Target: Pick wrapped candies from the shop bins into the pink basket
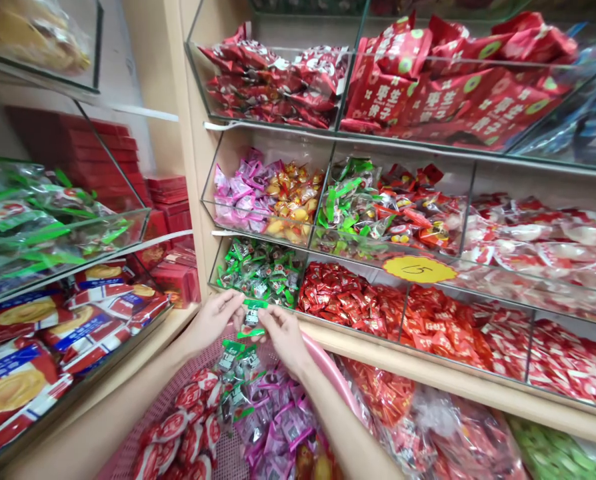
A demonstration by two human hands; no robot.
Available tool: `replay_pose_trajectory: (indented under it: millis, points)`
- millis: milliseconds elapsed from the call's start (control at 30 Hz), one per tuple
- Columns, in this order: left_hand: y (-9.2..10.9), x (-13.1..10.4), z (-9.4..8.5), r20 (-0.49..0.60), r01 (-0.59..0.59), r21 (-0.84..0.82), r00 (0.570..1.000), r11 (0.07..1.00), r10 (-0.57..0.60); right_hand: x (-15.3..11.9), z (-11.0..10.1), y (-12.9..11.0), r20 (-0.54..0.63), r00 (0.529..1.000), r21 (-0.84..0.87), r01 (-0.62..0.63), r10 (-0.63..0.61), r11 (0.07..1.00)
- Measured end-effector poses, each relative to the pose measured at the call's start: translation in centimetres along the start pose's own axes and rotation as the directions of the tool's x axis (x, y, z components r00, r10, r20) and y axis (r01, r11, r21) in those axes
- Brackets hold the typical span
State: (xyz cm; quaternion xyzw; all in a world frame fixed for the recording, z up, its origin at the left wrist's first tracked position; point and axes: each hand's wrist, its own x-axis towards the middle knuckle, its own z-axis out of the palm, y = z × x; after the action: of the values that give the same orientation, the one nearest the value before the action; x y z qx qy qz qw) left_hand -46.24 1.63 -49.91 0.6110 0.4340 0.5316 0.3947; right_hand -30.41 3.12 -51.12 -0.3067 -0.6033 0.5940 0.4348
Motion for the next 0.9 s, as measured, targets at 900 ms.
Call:
replay_pose_trajectory:
  millis: [900]
  points:
    - [-1.9,2.1,0.7,0.158,-0.055,0.655,0.985,0.754,-0.065,-1.0,-0.7,2.6,0.125,0.984,-0.708,0.178,-0.128,0.683]
